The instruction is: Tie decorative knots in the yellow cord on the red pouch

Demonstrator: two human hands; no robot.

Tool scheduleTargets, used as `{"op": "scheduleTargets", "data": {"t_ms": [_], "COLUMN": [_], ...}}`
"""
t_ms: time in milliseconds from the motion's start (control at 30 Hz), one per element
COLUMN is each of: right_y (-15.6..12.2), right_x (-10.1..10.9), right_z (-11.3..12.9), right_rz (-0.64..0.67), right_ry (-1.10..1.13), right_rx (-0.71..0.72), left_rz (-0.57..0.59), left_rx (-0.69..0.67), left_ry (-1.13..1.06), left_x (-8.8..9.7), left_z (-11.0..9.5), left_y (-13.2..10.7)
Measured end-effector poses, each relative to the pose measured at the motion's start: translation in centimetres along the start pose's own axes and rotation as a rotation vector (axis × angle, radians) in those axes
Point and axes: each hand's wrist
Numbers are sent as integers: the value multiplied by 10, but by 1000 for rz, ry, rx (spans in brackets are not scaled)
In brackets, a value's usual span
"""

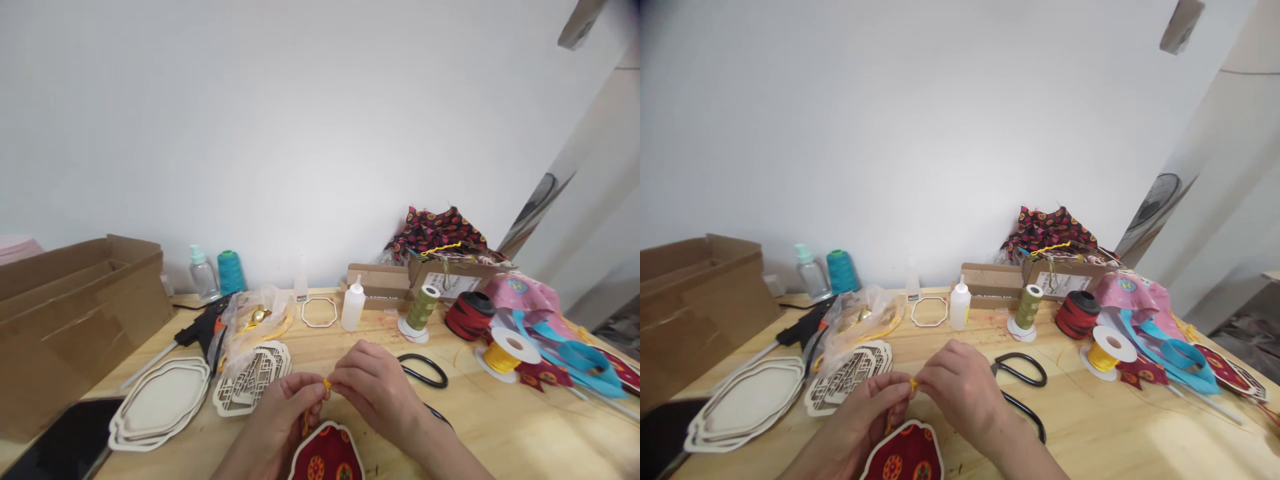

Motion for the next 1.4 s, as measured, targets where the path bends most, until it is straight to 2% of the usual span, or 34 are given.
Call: {"op": "scheduleTargets", "data": {"t_ms": [100, 333, 700, 833, 1067, 1200, 1400], "right_y": [-1, -4, -6, -5, -5, -5, -5], "right_x": [1, 0, -7, -6, -7, -7, -6], "right_z": [2, 6, 8, 6, 4, 4, 5], "right_rz": [16, 58, -29, -42, -46, -48, -45], "right_ry": [-49, 75, 48, 91, 73, 91, 161], "right_rx": [29, -71, -220, -191, -115, -223, -447], "left_rz": [5, 13, -41, -85, -58, -3, 7], "left_rx": [18, 3, -74, -94, -132, -215, -320], "left_ry": [-20, -77, 95, 186, 242, 351, 428], "left_x": [2, 6, 7, 5, 4, 3, 1], "left_z": [2, 6, 5, 4, 1, 0, 1], "left_y": [1, 3, 2, 2, 5, 2, 1]}}
Point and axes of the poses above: each hand's wrist, its own y-axis towards the middle knuckle, its own x-axis out of the back of the hand, z = x × y, and after that the axes turned 7 degrees about -z, right-handed
